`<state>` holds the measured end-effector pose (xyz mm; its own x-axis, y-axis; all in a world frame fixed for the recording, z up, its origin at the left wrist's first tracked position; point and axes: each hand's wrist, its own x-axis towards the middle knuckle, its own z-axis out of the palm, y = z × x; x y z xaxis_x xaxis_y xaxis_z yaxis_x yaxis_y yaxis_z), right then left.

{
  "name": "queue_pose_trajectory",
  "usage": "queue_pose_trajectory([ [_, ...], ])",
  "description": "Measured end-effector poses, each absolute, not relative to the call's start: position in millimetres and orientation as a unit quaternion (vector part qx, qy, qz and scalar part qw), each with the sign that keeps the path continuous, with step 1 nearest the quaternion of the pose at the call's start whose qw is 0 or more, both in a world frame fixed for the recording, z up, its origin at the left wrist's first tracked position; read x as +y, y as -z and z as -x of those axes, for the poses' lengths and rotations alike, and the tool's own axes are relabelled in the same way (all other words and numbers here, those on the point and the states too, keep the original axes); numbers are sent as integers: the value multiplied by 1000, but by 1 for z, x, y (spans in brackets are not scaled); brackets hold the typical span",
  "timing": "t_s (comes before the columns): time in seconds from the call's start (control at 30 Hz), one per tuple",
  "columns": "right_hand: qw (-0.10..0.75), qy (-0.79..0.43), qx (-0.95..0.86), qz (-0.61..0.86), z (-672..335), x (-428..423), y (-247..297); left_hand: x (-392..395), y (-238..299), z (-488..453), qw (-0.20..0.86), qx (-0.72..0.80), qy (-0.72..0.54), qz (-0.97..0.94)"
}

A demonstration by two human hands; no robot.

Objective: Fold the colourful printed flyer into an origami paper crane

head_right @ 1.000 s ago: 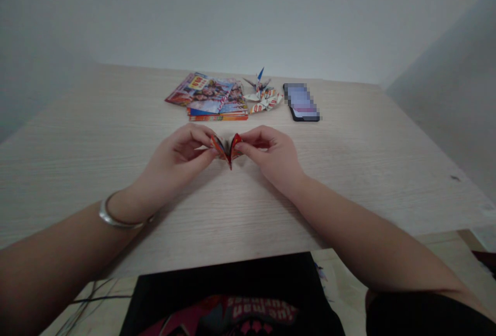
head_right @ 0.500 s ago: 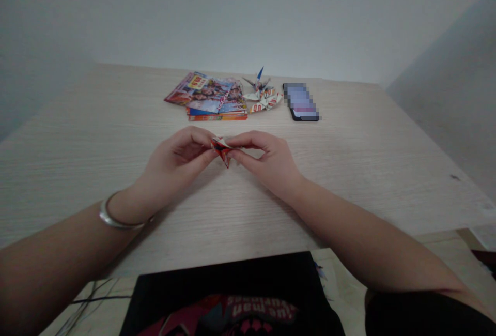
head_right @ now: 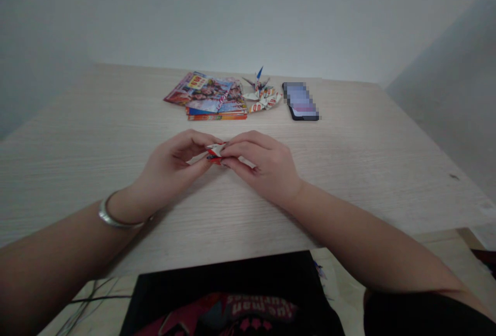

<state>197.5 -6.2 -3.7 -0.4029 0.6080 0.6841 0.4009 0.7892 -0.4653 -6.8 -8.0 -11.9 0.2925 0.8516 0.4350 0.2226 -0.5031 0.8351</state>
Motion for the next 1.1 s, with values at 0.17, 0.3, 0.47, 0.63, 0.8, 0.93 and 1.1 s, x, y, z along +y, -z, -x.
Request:
queue_pose_trajectory([
  [0.17,467,-141,-825,284,-196,-3,3,-9,13,6,339,357,-476,-728],
  [0.3,467,-169,-819,286,-196,-1,4,-8,13,6,336,344,-470,-740],
  [0.47,452,-155,-826,298,-196,-4,2,-11,7,6,294,364,-430,-772],
  [0.63,469,-106,-823,301,-195,-6,-1,-12,3,7,236,361,-429,-794],
  [0.8,476,-77,-834,268,-194,-6,2,-11,6,9,226,358,-429,-798],
  [0.93,447,-73,-847,279,-194,-7,1,-11,4,10,197,338,-418,-820],
  [1.1,433,-86,-851,283,-194,-8,-1,-12,2,9,184,333,-408,-830],
])
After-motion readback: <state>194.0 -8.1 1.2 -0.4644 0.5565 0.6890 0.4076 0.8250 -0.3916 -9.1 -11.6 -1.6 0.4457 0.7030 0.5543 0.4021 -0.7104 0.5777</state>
